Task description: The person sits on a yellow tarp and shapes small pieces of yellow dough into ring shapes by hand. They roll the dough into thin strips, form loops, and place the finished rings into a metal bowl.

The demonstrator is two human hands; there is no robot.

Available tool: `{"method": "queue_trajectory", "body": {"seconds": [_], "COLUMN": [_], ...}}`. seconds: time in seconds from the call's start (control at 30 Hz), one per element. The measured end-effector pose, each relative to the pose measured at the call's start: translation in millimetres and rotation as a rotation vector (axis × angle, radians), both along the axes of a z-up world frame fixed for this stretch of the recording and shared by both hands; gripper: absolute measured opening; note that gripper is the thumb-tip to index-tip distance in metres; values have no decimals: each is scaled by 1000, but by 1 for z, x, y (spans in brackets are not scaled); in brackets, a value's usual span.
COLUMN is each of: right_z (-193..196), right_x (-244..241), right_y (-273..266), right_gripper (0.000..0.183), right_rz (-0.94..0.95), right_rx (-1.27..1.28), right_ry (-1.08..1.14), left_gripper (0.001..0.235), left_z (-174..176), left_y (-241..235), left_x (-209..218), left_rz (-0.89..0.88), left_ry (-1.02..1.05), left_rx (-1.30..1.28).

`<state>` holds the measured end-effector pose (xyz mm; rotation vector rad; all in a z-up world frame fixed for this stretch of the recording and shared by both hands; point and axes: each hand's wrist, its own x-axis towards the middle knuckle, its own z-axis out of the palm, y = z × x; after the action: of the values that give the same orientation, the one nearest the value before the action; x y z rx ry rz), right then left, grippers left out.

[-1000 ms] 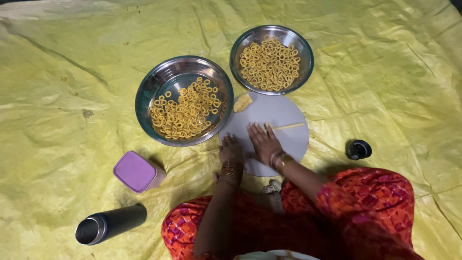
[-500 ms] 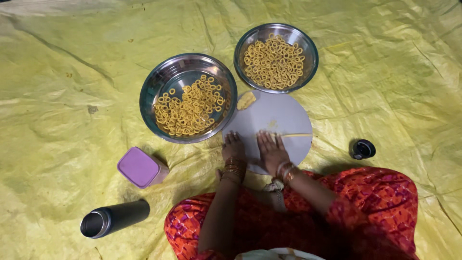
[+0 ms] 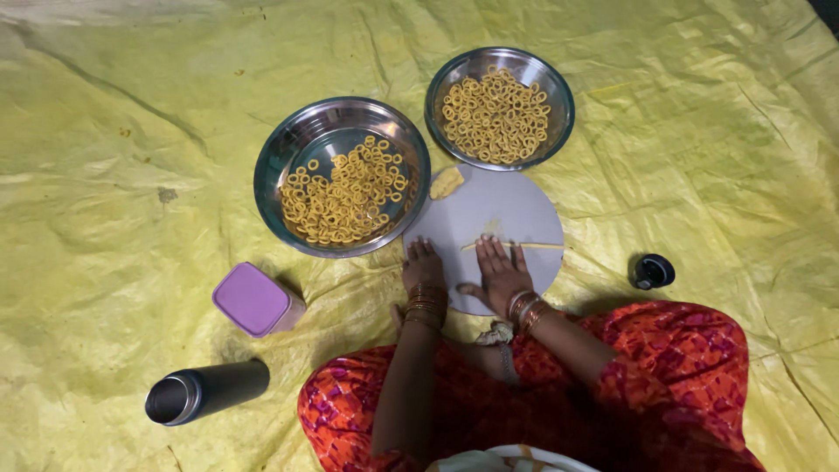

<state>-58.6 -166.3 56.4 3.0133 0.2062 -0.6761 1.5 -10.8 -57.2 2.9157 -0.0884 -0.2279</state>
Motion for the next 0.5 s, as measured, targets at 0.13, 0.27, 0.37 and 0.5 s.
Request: {"method": "queue_trajectory", "body": {"seconds": [0.13, 0.27, 0.37, 0.5], "right_z": [0, 3, 2, 7], "right_x": [38, 52, 18, -7], "right_y": [-9, -7, -3, -2], "right_gripper": [101, 102, 103, 106], "right_rz": [-72, -114, -89, -28], "right_rx": [39, 37, 41, -51], "right_ry": [-83, -87, -46, -7], "left_gripper": [59, 59, 58, 58], "left_z": [-10, -1, -3, -1], "left_y": [-2, -1, -1, -5], "left_x": [-3, 0, 1, 0], "left_rz": [-25, -13, 4, -6], "left_ry": [73, 116, 87, 70], "left_rx": [35, 16, -8, 53]}}
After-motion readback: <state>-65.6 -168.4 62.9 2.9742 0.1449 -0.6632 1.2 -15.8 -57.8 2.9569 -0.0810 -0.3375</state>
